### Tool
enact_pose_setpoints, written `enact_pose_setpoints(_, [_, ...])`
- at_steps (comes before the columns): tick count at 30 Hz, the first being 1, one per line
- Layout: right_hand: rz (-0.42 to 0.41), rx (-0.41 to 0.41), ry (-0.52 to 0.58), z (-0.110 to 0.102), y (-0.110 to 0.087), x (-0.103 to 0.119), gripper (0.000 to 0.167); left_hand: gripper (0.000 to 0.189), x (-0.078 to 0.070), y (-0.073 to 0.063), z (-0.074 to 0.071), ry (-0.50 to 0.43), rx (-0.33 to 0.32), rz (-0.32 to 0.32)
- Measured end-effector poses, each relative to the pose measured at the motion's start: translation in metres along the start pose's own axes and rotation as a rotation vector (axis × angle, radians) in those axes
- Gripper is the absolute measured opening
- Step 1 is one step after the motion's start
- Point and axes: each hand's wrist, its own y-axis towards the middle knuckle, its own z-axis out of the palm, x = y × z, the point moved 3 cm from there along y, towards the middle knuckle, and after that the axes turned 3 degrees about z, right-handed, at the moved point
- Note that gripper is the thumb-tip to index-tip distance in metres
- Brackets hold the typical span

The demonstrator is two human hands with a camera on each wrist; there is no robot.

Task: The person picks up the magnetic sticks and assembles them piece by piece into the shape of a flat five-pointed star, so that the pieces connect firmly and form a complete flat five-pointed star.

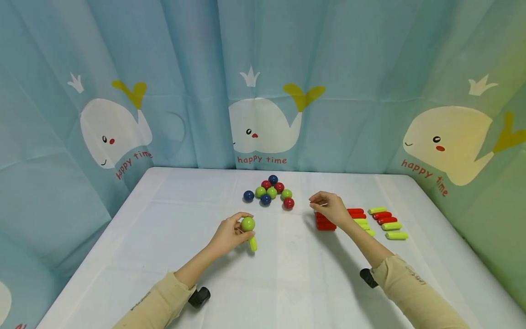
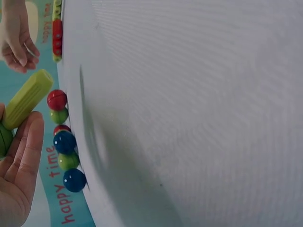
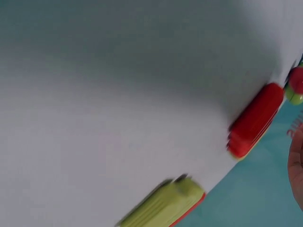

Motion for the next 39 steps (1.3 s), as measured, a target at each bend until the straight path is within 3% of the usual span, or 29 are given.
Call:
enact_pose_setpoints(7, [0.017, 0.003, -0.087, -0.017, 0.000, -0.010, 0.018, 0.046, -0.002, -0.002, -0.002, 0.023, -0.008, -0.007])
enact_pose_setpoints(15, [0.001, 0.106, -0.238, -0.025, 0.005, -0.027, 0.016, 0.041, 0.000, -0.006, -0.003, 0.052, -0.019, -0.026])
enact_pose_setpoints(20, [-0.008, 0.157, -0.290, -0.026, 0.012, -0.033, 0.013, 0.041, -0.001, -0.005, -0.005, 0.072, -0.028, -0.019])
enact_pose_setpoints(28, [0.049, 0.240, -0.337, -0.025, 0.018, -0.037, 0.013, 0.041, -0.005, -0.005, -0.006, 0.061, -0.038, -0.003])
enact_pose_setpoints(35, [0.002, 0.283, -0.359, -0.016, 0.021, -0.036, 0.012, 0.042, -0.006, -0.005, -0.005, 0.065, -0.049, -0.004])
enact_pose_setpoints(39, [0.024, 0.292, -0.393, -0.012, 0.022, -0.037, 0.012, 0.042, -0.007, -0.006, -0.003, 0.064, -0.044, 0.001])
